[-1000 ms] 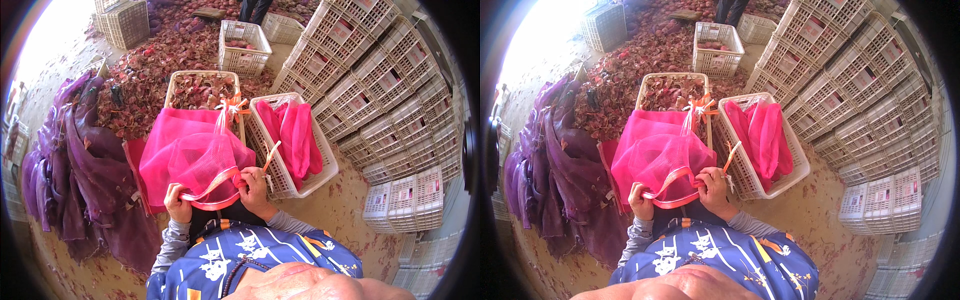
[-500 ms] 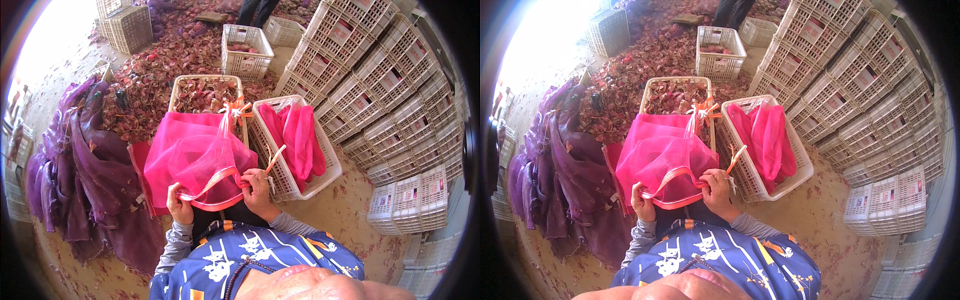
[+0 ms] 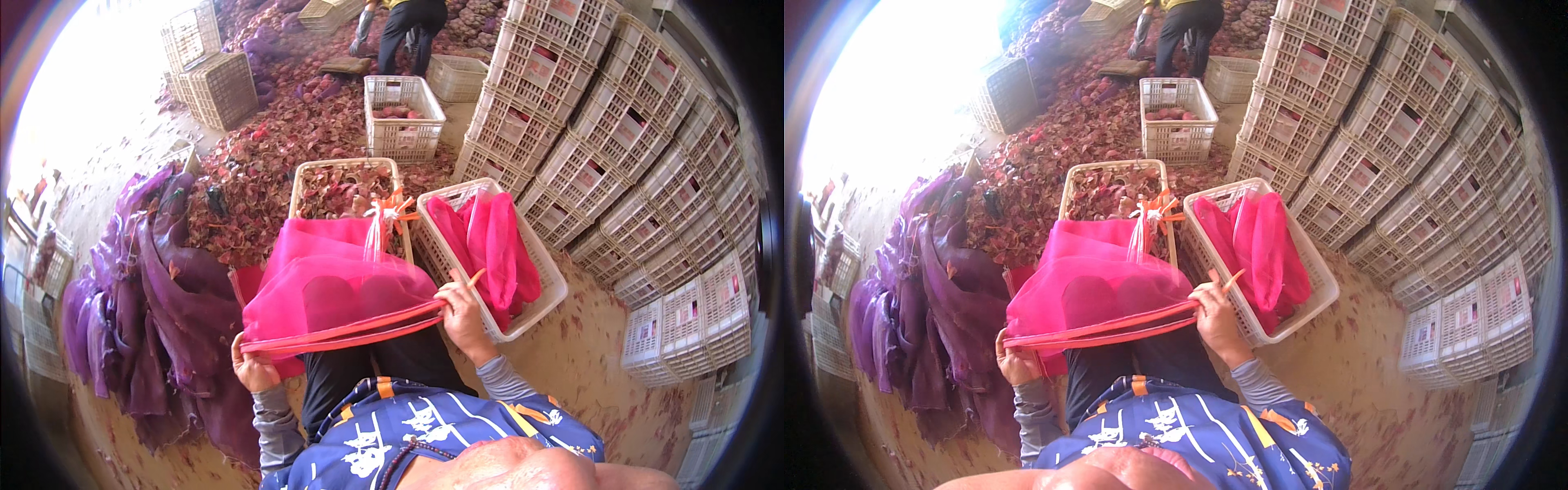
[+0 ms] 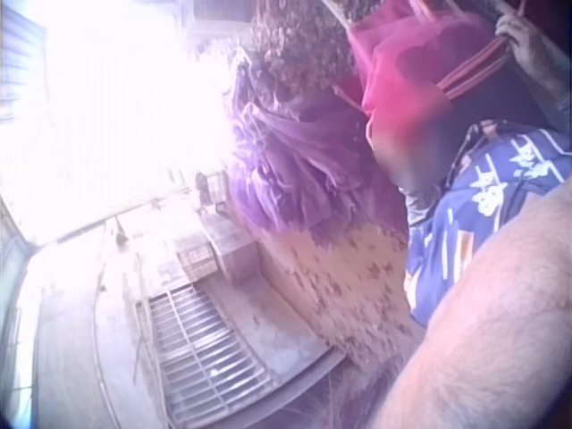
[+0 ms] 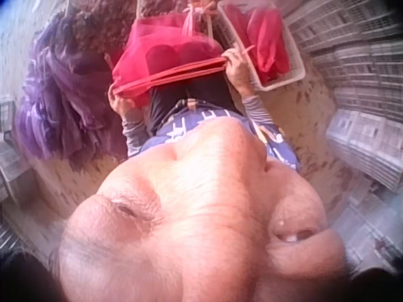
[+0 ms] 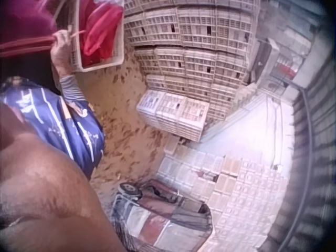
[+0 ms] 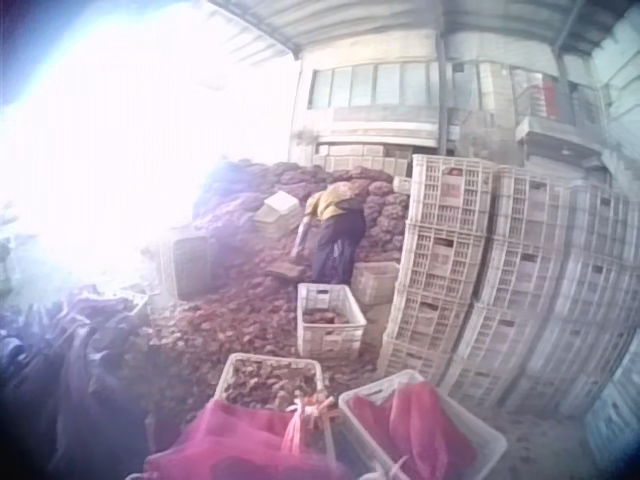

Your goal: The person takes pink mesh bags, stretches them open, and fits them over plastic baskets filled with onions and red onion skins.

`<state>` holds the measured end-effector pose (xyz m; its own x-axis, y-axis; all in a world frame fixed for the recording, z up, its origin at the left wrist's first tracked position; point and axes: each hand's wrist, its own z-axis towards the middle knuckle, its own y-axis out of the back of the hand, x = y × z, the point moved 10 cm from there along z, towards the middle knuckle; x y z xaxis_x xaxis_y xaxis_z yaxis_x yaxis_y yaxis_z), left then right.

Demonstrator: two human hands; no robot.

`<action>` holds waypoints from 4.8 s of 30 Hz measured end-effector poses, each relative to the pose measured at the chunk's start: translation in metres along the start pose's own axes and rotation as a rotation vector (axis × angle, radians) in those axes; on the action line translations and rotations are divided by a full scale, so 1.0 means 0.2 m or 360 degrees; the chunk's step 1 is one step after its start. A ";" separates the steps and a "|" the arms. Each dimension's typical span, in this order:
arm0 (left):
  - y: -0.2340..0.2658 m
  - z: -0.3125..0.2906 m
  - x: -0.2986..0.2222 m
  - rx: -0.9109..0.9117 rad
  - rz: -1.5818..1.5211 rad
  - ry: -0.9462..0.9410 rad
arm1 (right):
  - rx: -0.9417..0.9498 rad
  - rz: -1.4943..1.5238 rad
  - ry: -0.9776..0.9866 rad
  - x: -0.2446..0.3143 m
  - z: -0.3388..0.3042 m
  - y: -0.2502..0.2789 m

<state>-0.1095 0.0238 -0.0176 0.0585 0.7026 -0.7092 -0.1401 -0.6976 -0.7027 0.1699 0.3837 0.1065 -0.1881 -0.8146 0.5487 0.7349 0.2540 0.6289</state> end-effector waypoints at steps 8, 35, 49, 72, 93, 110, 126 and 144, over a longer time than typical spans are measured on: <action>-0.48 -0.18 -0.24 0.0820 0.0810 0.0115 | 0.0000 0.1372 -0.1187 -0.52 -0.22 -0.13; -0.70 -0.46 0.10 0.1642 0.1568 0.0615 | -0.0018 0.3012 -0.1209 -0.41 -0.04 0.00; -0.17 -0.01 -0.07 -0.0063 -0.0104 0.0173 | 0.0911 0.1023 -0.0653 -0.10 -0.08 -0.02; -0.23 0.03 -0.01 0.0386 0.0299 0.0181 | 0.0866 0.1055 -0.0885 -0.19 -0.08 -0.13; -0.38 -0.12 -0.05 0.0324 -0.0703 0.0539 | 0.0992 0.2166 -0.1280 -0.21 -0.22 -0.20; -0.51 -0.23 0.08 0.0992 0.1338 0.0571 | -0.0147 0.1910 -0.0999 -0.52 -0.10 -0.08; -0.19 -0.01 -0.05 0.0372 0.0154 0.0177 | 0.0940 0.1360 -0.0855 -0.04 -0.06 -0.09; -0.33 -0.19 0.00 0.0628 -0.0390 0.0725 | 0.0771 0.2388 -0.1329 -0.14 -0.09 -0.12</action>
<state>-0.0619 0.0637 0.0271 0.5360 0.6443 -0.5455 -0.4171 -0.3597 -0.8346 0.1707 0.3912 0.0659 0.0355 0.6521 0.7573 0.3610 0.6982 -0.6182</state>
